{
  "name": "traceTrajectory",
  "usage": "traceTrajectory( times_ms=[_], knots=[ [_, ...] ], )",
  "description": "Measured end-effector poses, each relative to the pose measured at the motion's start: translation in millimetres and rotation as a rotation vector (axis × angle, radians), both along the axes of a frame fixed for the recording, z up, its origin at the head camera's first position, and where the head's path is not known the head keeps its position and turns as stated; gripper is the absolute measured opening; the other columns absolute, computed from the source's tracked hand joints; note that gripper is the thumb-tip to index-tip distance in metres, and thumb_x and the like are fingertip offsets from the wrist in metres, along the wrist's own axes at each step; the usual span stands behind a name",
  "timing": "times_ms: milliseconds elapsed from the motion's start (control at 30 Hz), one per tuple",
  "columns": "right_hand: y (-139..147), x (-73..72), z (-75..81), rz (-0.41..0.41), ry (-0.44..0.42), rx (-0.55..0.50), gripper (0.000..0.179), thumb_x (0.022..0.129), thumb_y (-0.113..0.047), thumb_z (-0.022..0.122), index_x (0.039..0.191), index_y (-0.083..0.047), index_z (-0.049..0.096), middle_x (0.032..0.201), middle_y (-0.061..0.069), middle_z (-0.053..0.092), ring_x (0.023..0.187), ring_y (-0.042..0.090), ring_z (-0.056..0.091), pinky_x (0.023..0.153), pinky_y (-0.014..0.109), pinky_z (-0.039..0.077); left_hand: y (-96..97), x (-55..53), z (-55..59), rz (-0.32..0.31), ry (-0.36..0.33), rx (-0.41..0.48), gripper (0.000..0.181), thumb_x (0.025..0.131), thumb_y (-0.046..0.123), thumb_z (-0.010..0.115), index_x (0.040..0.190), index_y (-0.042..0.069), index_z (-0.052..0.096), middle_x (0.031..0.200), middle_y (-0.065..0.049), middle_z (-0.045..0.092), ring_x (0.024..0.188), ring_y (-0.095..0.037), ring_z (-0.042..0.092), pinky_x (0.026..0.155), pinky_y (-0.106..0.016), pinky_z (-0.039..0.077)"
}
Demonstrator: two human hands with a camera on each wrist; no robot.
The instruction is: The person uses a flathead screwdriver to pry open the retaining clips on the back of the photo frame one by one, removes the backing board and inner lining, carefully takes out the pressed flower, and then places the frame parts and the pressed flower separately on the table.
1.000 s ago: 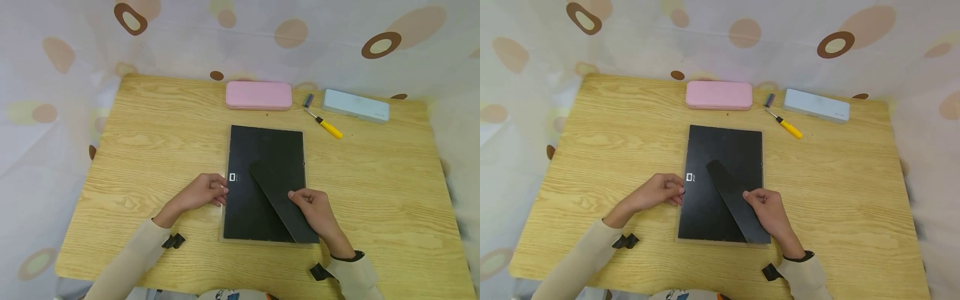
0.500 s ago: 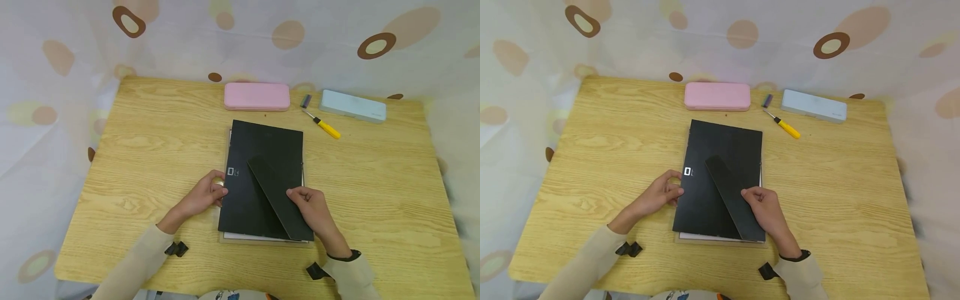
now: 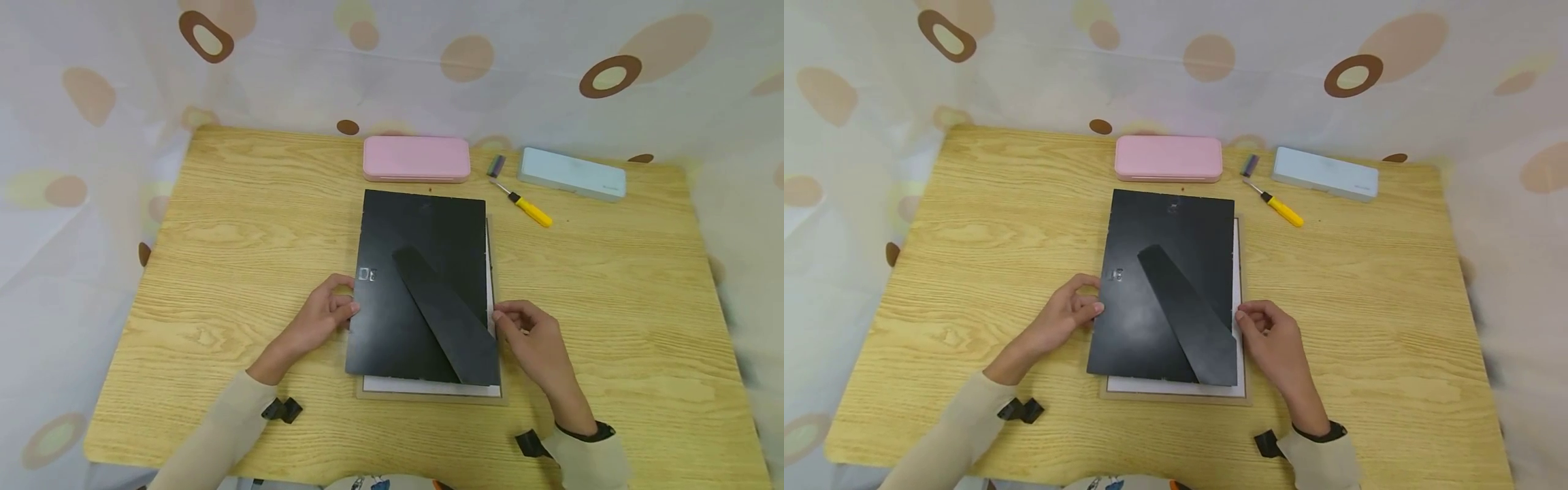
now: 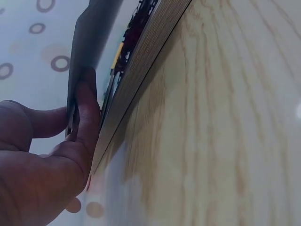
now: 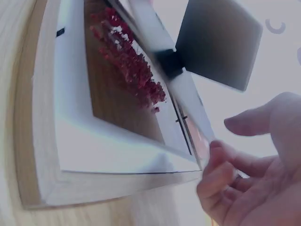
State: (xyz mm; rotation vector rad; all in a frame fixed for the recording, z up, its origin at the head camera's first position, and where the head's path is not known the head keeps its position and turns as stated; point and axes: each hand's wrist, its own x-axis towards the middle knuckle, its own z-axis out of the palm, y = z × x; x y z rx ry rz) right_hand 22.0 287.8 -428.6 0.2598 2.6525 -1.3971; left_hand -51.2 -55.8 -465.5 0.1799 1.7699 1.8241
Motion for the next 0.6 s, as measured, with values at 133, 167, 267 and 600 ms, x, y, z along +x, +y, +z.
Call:
traceTrajectory(
  times_ms=[133, 167, 267, 600],
  knots=[
    [-1.7, -2.2, -2.8, -0.012, -0.100, -0.098, 0.026, 0.099, -0.015, 0.064, 0.115, 0.005, 0.067, 0.089, 0.012, 0.068, 0.064, 0.015, 0.058, 0.051, 0.025, 0.048, -5.2, -1.1, 1.1, 0.011, -0.010, -0.003, 0.031, 0.099, -0.009, 0.050, 0.128, -0.008, 0.041, 0.067, -0.004, 0.060, 0.061, -0.009, 0.061, 0.063, -0.026, 0.053],
    [-2.1, -2.8, -4.0, -0.003, -0.120, -0.138, 0.027, 0.099, -0.014, 0.063, 0.115, 0.007, 0.067, 0.087, 0.012, 0.069, 0.061, 0.015, 0.059, 0.050, 0.026, 0.049, -6.5, -1.4, 1.2, 0.012, -0.010, -0.008, 0.031, 0.099, -0.008, 0.050, 0.128, -0.008, 0.041, 0.067, -0.003, 0.060, 0.061, -0.009, 0.060, 0.063, -0.026, 0.053],
    [-1.9, -4.7, -8.9, 0.034, -0.134, -0.296, 0.026, 0.100, -0.009, 0.061, 0.115, 0.012, 0.063, 0.082, 0.007, 0.069, 0.055, 0.015, 0.058, 0.049, 0.028, 0.050, -11.8, -2.8, 0.6, 0.011, -0.013, -0.021, 0.033, 0.099, -0.007, 0.051, 0.130, -0.009, 0.041, 0.067, -0.002, 0.060, 0.062, -0.009, 0.060, 0.064, -0.025, 0.053],
    [-9.1, -8.4, -18.3, 0.059, -0.173, -0.437, 0.025, 0.097, 0.000, 0.060, 0.115, 0.017, 0.055, 0.081, -0.005, 0.070, 0.055, 0.011, 0.057, 0.054, 0.024, 0.052, -29.3, -3.7, -4.1, -0.019, -0.029, 0.074, 0.041, 0.105, 0.005, 0.048, 0.142, -0.007, 0.036, 0.084, 0.000, 0.068, 0.077, -0.009, 0.066, 0.069, -0.028, 0.056]
  ],
)
